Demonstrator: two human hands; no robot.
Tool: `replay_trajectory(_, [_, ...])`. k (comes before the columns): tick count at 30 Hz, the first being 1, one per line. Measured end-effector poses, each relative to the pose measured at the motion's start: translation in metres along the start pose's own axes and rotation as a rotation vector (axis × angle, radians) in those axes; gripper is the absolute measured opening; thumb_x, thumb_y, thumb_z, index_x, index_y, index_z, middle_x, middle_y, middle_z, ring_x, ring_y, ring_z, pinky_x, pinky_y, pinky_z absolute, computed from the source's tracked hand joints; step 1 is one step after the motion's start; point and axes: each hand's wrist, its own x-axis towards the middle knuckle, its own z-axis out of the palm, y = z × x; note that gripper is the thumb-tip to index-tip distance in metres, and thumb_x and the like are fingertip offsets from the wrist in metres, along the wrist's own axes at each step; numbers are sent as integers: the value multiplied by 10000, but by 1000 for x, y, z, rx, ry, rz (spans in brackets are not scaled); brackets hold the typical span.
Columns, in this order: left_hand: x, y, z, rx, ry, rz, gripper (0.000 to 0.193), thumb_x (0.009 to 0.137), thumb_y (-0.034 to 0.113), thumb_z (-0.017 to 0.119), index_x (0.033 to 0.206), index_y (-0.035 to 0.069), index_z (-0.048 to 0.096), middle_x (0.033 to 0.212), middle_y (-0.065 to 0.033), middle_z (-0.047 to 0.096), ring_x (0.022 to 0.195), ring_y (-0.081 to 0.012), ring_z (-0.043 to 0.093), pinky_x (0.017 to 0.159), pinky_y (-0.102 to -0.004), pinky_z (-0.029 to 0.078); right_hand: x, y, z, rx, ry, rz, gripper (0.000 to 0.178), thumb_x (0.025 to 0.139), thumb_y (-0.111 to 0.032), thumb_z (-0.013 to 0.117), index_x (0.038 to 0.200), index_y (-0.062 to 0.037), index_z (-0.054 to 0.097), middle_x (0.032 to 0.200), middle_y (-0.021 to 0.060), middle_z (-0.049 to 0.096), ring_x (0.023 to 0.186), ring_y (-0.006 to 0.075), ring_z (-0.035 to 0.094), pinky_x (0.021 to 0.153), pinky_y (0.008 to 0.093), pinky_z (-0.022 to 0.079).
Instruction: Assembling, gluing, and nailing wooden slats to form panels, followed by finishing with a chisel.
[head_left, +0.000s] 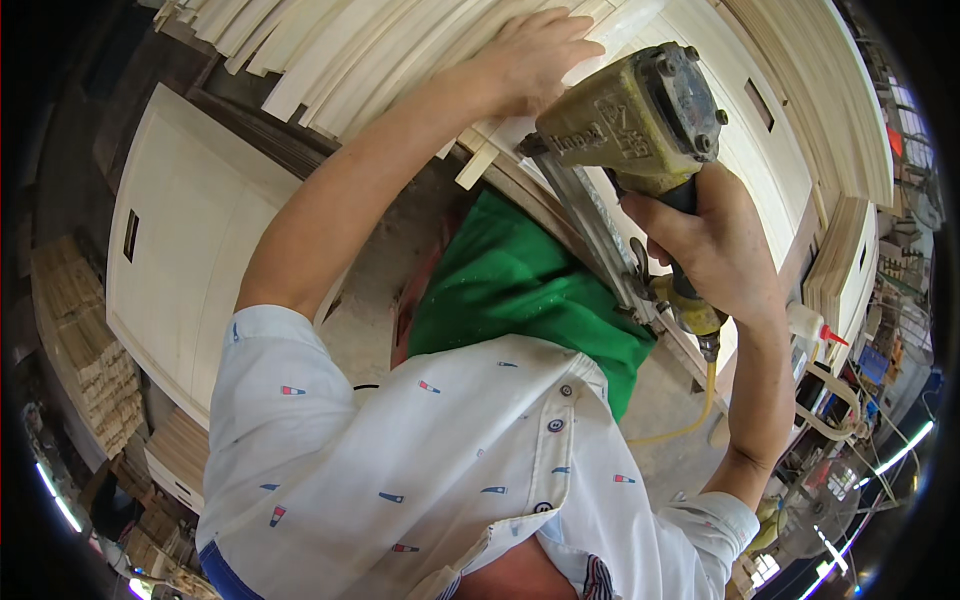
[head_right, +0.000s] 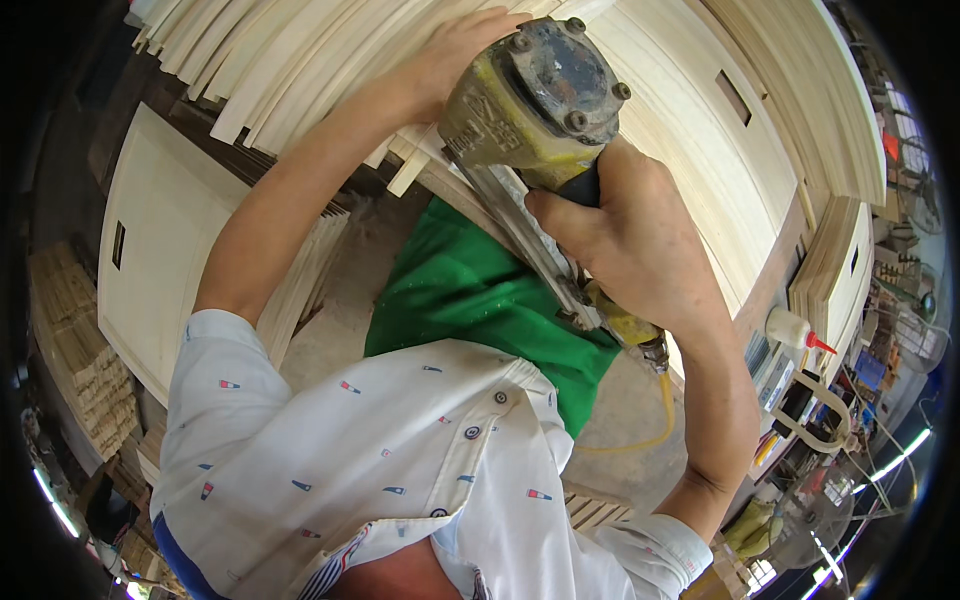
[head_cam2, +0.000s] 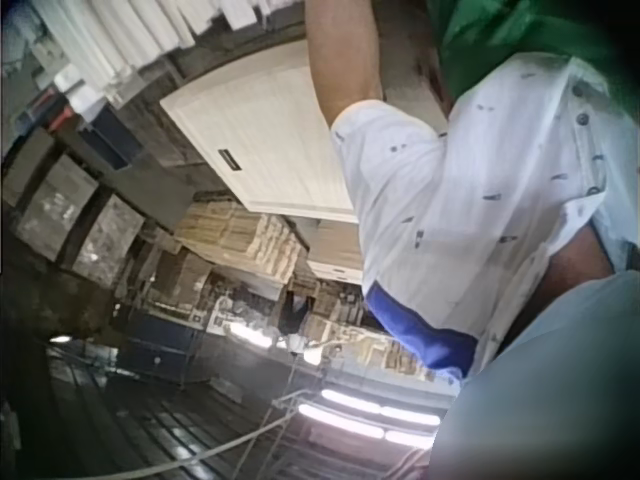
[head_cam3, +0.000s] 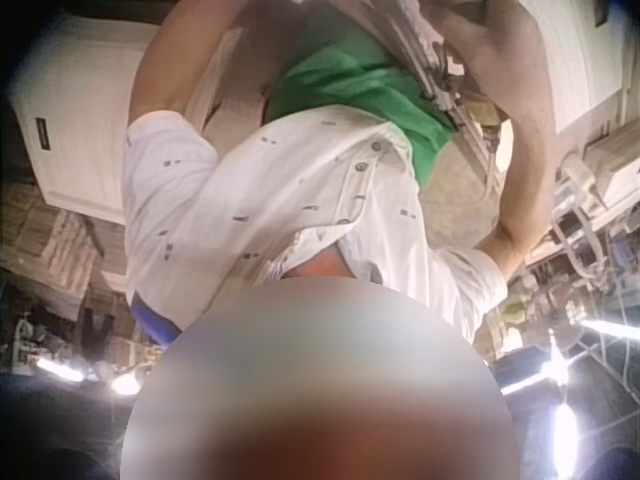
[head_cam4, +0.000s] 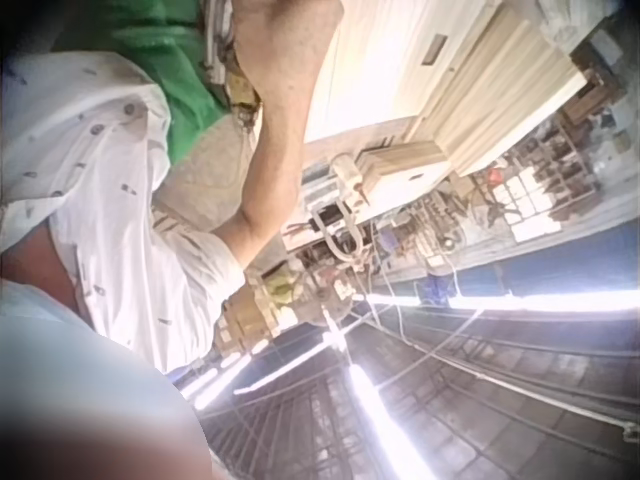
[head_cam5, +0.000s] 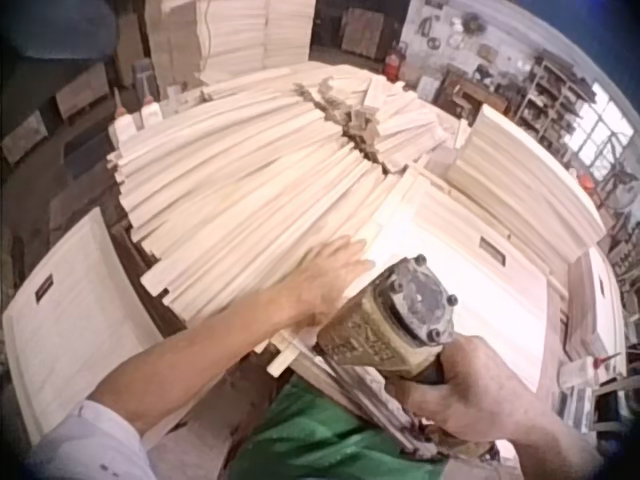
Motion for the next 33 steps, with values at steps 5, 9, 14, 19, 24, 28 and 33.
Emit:
replay_trajectory(5, [-1,-3,7,132,371,220,400,791,139,656,1160,-6,604,1191,-217,566,1135,-394,499,997,-443,392,-7,-2,-7,-35,34,-48,312,800,-186,675,941,83,603,657,105,587,588,153,533,573,325,451])
replay_trajectory(9, [-2,7,-9,-27,-74,-11,600,818,218,682,1362,64,479,1479,-188,361,1386,-352,297,1137,-445,249,-22,11,-38,141,146,128,256,813,-157,684,939,58,627,670,43,614,547,102,549,523,270,446])
replay_trajectory(14, [-15,41,-34,39,-173,-132,551,849,236,659,1325,11,496,1457,-207,377,1375,-377,304,1119,-457,277,-8,36,-89,154,287,94,229,804,-146,665,911,51,616,611,52,593,514,105,558,486,264,448])
replay_trajectory(19, [-53,70,-75,-26,-286,-185,503,806,174,693,1253,-2,543,1440,-197,398,1355,-388,331,1096,-455,302,35,41,-132,108,372,57,236,820,-184,639,876,43,604,709,80,625,524,118,584,496,270,495])
replay_trajectory(24, [-75,69,-87,-76,-302,-195,426,768,73,702,1175,-5,603,1404,-158,458,1327,-357,382,1068,-438,339,108,55,-160,74,397,-43,287,813,-209,645,915,57,613,761,85,643,551,120,602,514,278,512])
replay_trajectory(28, [-75,65,-83,-74,-251,-207,328,763,8,679,1089,-7,652,1352,-131,517,1278,-341,439,1036,-420,383,162,62,-171,58,376,-88,303,842,-259,641,947,25,626,806,72,660,578,100,593,512,243,496])
replay_trajectory(33, [-60,60,-76,-80,-231,-166,328,757,-4,680,1084,-1,657,1340,-129,528,1266,-338,453,1026,-413,396,159,39,-188,-33,500,117,166,800,-124,638,864,22,685,680,71,632,525,129,553,483,271,444])
